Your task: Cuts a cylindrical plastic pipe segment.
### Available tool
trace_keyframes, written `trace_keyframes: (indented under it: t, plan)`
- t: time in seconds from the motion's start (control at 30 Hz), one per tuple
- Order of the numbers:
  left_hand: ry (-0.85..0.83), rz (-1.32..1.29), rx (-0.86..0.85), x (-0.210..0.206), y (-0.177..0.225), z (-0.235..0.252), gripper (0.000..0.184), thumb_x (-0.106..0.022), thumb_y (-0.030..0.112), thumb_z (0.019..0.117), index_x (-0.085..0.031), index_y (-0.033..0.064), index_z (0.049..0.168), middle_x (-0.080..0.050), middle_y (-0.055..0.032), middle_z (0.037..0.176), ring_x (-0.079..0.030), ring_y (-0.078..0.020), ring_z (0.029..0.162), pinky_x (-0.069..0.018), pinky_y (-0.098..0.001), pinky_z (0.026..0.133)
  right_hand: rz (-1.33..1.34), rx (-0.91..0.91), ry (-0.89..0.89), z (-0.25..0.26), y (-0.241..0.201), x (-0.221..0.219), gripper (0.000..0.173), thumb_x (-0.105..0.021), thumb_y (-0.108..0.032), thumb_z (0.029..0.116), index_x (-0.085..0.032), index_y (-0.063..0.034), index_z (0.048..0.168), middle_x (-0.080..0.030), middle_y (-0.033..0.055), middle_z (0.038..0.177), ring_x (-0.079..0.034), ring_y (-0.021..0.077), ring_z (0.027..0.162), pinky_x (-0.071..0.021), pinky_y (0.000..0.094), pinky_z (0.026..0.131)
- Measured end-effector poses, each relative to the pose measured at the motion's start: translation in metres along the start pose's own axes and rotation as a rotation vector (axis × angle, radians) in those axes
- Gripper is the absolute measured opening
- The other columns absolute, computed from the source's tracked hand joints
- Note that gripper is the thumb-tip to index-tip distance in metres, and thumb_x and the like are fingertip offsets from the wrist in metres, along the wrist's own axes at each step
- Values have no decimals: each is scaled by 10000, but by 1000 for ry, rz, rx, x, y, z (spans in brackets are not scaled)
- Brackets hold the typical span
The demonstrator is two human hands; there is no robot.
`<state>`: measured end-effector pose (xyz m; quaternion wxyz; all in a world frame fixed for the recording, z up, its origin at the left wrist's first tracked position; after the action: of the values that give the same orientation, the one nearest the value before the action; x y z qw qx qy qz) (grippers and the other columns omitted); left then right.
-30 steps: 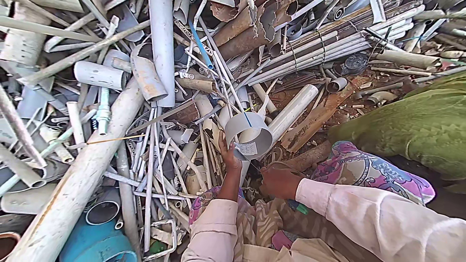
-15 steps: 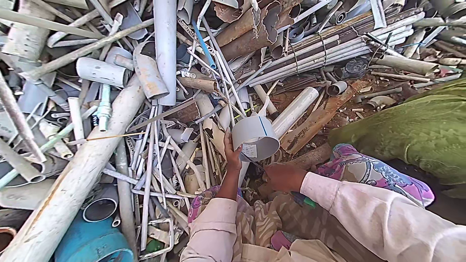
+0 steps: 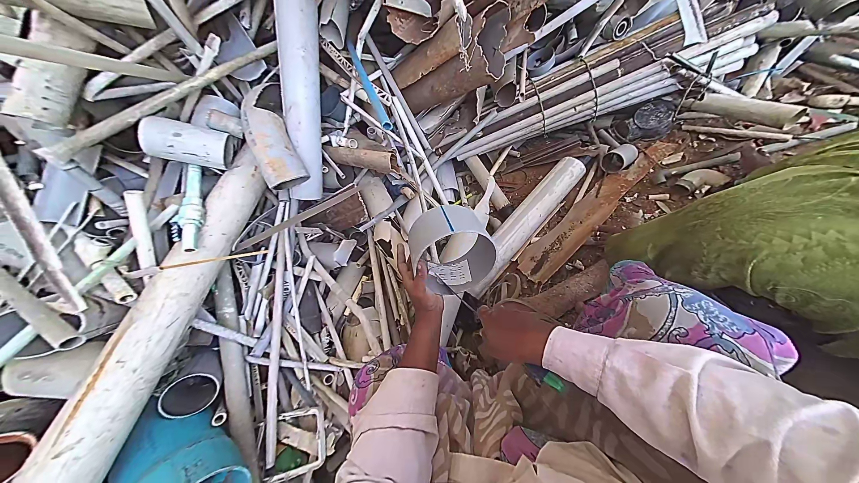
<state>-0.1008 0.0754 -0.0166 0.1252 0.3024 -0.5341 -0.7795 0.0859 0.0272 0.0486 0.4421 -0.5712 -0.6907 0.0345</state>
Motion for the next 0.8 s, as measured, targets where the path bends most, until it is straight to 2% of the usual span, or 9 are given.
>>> trace_keyframes:
  t: [0.07, 0.17, 0.27, 0.4, 0.53, 0.67, 0.8]
  plan:
    - [-13, 21, -15, 2, 3, 3, 807, -490, 194, 905, -107, 17, 1593, -351, -235, 1539, -484, -209, 1315, -445, -325, 1059, -12, 26, -2, -1, 1, 2, 422, -532, -192, 1062, -476, 87, 1373, -620, 294, 1191, -638, 436, 1126, -507, 602, 917]
    - [-13, 52, -21, 2, 6, 3, 828, -515, 189, 874, -128, -2, 1580, -379, -224, 1509, -501, -170, 1275, -451, -307, 1043, -37, 24, -9, -2, 2, -1, 400, -546, -226, 1059, -512, 70, 1327, -626, 284, 1160, -642, 437, 1095, -509, 615, 885]
    - [-85, 40, -10, 0, 2, 1, 874, -561, 209, 848, -134, -14, 1577, -415, -211, 1489, -522, -154, 1266, -464, -311, 1044, -63, -17, -36, -5, 1, -1, 424, -519, -192, 1065, -453, 54, 1405, -626, 282, 1190, -644, 434, 1127, -516, 605, 903]
    - [-215, 33, 1, -2, -2, -2, 982, -647, 313, 810, -133, -46, 1566, -432, -195, 1477, -543, -118, 1237, -477, -289, 1032, -52, 5, -30, -4, 6, 1, 393, -519, -158, 1061, -475, 88, 1364, -624, 299, 1160, -648, 443, 1088, -516, 606, 884]
    - [-271, 20, 32, -8, -8, -9, 1003, -647, 336, 801, -125, -51, 1566, -418, -201, 1482, -534, -123, 1244, -469, -294, 1041, -52, -23, -40, -6, 8, 4, 392, -526, -124, 1048, -469, 104, 1361, -621, 305, 1173, -643, 446, 1105, -512, 611, 892]
    - [-275, 11, 24, -9, -10, -9, 984, -648, 321, 811, -133, -47, 1565, -431, -195, 1473, -544, -123, 1235, -473, -297, 1039, -42, -28, -36, -5, 11, 4, 389, -534, -133, 1044, -477, 96, 1353, -622, 303, 1178, -645, 445, 1102, -512, 613, 887]
    - [-176, -17, 8, -9, -9, -9, 952, -641, 307, 818, -154, -40, 1559, -420, -177, 1476, -535, -113, 1232, -478, -299, 1026, -7, -58, -9, -5, 10, -3, 429, -530, -138, 1043, -445, 75, 1406, -619, 304, 1225, -639, 458, 1147, -518, 627, 904]
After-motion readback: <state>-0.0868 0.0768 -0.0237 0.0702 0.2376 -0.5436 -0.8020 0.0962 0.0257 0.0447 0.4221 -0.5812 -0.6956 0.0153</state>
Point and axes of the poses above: each hand's wrist, its own z-axis towards the middle knuckle, its own x-axis out of the back of the hand, y = z × x, the point moved 4 cm from there along z, towards the middle knuckle
